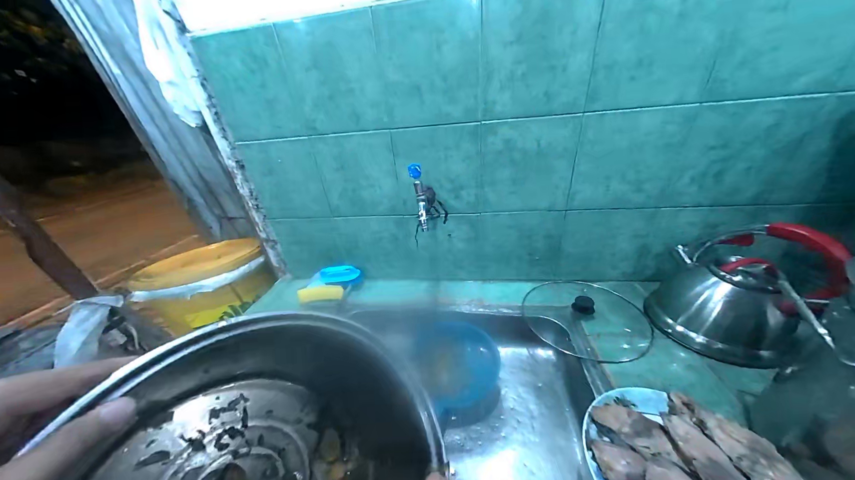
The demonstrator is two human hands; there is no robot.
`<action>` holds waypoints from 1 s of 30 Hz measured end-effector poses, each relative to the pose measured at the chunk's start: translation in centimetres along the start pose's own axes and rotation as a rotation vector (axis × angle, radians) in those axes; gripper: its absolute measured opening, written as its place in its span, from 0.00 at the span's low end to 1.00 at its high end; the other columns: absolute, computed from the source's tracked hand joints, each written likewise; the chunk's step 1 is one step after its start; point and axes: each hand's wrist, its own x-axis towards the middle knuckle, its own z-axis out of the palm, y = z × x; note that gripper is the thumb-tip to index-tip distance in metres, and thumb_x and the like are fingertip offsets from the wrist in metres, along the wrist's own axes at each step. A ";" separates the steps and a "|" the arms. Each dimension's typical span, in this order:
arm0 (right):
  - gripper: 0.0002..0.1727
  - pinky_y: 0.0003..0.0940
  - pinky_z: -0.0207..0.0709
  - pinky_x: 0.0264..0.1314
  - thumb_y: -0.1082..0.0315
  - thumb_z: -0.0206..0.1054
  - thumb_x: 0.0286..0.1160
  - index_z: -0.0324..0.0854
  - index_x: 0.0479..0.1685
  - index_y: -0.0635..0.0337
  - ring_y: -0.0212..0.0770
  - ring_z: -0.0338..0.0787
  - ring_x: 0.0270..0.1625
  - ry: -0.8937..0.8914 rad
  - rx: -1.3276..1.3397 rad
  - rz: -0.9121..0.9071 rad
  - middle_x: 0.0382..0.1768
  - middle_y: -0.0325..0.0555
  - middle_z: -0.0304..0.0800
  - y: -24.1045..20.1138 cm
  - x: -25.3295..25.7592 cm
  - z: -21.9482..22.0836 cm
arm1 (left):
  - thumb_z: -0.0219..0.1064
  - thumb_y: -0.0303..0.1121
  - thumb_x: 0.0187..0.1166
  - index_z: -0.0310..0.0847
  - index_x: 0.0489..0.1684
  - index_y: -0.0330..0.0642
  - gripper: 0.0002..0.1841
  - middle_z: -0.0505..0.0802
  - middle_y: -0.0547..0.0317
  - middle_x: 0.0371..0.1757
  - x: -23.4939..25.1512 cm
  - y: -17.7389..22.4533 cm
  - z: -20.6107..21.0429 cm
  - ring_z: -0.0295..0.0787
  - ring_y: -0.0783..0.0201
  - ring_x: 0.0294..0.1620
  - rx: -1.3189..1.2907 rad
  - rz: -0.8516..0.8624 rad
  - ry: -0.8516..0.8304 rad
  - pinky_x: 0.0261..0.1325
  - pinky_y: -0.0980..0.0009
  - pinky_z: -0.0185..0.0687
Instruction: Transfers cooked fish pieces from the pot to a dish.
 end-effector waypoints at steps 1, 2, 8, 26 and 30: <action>0.21 0.52 0.88 0.33 0.73 0.62 0.79 0.87 0.69 0.54 0.58 0.95 0.36 -0.039 0.045 0.064 0.45 0.62 0.92 0.5 0.1 -0.4 | 0.57 0.16 0.83 0.78 0.64 0.17 0.15 0.90 0.31 0.54 0.4 -0.4 -0.2 0.89 0.58 0.52 0.031 0.026 0.011 0.63 0.64 0.82; 0.21 0.56 0.89 0.40 0.73 0.60 0.80 0.84 0.71 0.58 0.60 0.95 0.42 -0.097 0.097 0.135 0.50 0.64 0.91 1.0 0.2 -1.0 | 0.59 0.18 0.84 0.79 0.65 0.19 0.15 0.90 0.31 0.54 1.1 -1.3 -0.3 0.90 0.53 0.52 0.071 0.056 0.022 0.63 0.58 0.81; 0.26 0.60 0.85 0.57 0.79 0.55 0.80 0.77 0.79 0.66 0.64 0.93 0.53 -0.087 0.250 0.212 0.59 0.68 0.89 5.2 1.0 -0.7 | 0.72 0.30 0.79 0.93 0.55 0.45 0.10 0.95 0.54 0.37 4.1 -5.7 -0.4 0.90 0.56 0.32 0.319 0.283 0.231 0.37 0.46 0.84; 0.27 0.60 0.85 0.43 0.76 0.54 0.84 0.76 0.82 0.56 0.69 0.93 0.48 -0.386 -0.331 0.146 0.48 0.67 0.92 -0.8 9.3 1.5 | 0.69 0.30 0.76 0.93 0.51 0.50 0.11 0.95 0.61 0.40 8.3 -7.2 2.5 0.92 0.59 0.36 0.362 0.488 0.336 0.37 0.52 0.88; 0.12 0.65 0.82 0.52 0.78 0.55 0.82 0.85 0.50 0.75 0.69 0.91 0.54 -0.836 -0.359 0.039 0.49 0.70 0.91 -3.8 13.5 1.9 | 0.70 0.30 0.75 0.93 0.54 0.51 0.13 0.95 0.61 0.39 8.5 -6.5 2.8 0.92 0.58 0.35 0.368 0.490 0.294 0.34 0.50 0.88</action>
